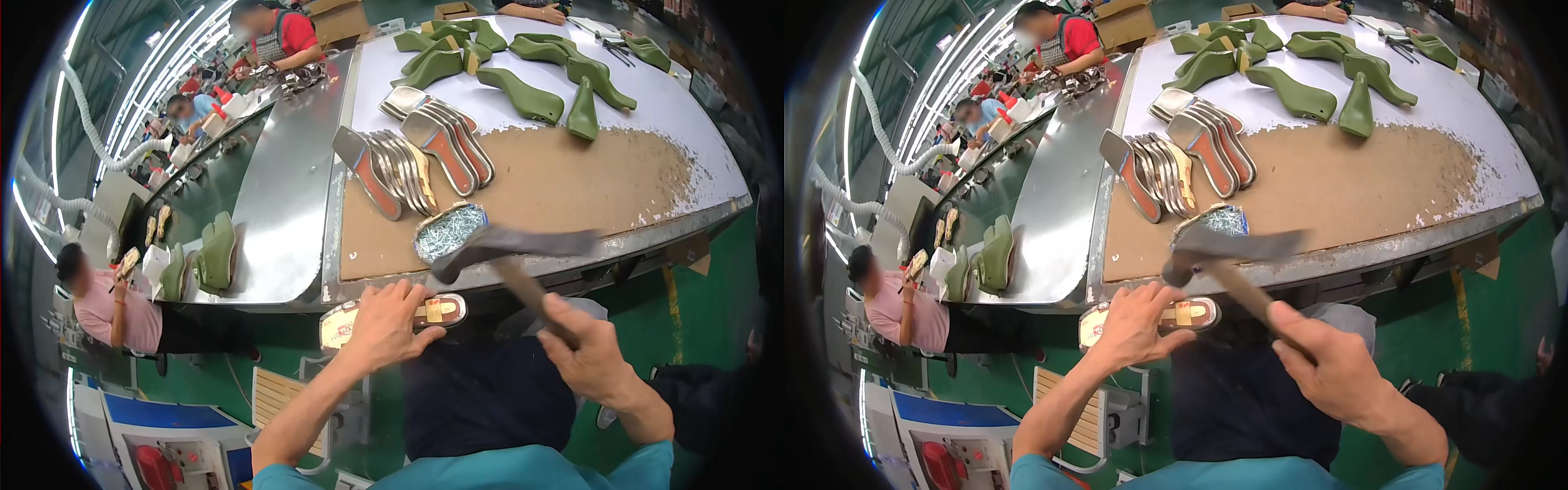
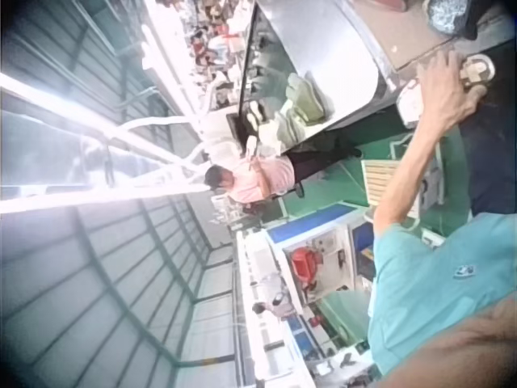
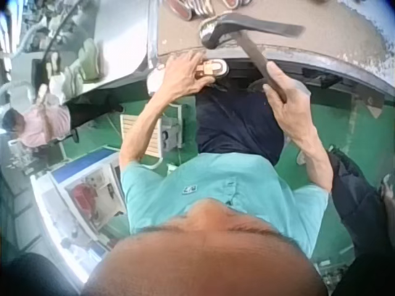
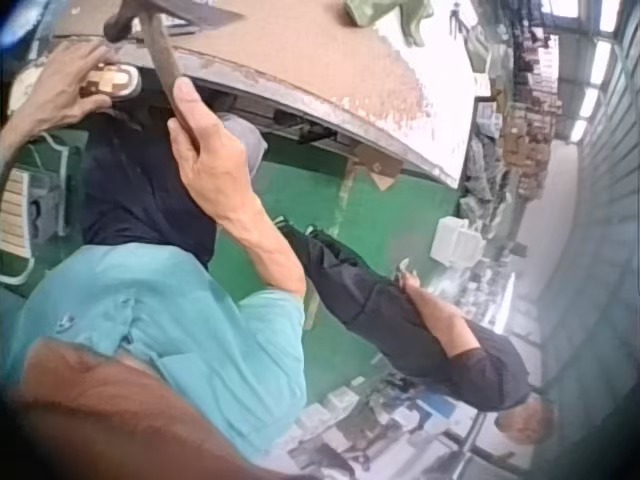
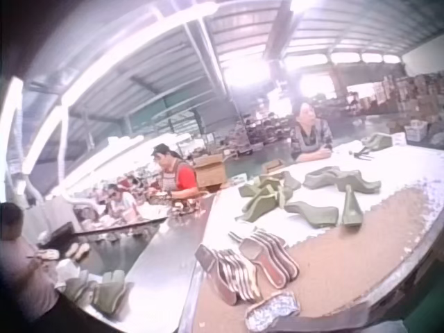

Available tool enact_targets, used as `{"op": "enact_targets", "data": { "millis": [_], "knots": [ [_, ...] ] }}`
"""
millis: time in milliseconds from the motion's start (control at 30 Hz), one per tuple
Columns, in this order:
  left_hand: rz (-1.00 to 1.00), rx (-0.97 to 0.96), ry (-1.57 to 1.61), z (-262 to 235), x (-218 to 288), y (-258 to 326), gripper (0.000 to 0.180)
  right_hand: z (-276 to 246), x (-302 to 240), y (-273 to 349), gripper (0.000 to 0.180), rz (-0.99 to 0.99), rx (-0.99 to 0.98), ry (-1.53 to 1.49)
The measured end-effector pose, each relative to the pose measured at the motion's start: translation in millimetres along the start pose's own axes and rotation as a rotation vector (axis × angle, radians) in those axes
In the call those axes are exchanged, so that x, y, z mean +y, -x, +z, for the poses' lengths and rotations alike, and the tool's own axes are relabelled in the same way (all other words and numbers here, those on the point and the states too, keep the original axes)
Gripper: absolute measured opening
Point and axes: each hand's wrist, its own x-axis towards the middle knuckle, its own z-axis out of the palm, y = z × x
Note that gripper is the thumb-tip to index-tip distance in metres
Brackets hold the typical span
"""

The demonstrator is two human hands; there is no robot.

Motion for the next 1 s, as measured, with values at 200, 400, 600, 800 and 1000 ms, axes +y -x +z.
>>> {"op": "enact_targets", "data": {
  "millis": [200,400,600,800,1000],
  "knots": [
    [0.028,0.058,0.044,5,1,-3,0.061,38,0,40,0.061,0.249,0.255,-0.352],
    [-0.017,0.053,0.052,6,1,1,0.061,39,-8,26,0.061,0.528,0.018,-0.559],
    [-0.008,0.087,0.035,9,1,0,0.062,50,-3,25,0.059,0.334,-0.074,-0.4],
    [-0.034,0.071,-0.034,11,5,0,0.061,34,-2,23,0.058,0.192,0.088,-0.352],
    [-0.013,0.002,-0.064,12,4,-8,0.062,32,12,4,0.054,0.09,0.044,-0.045]
  ]
}}
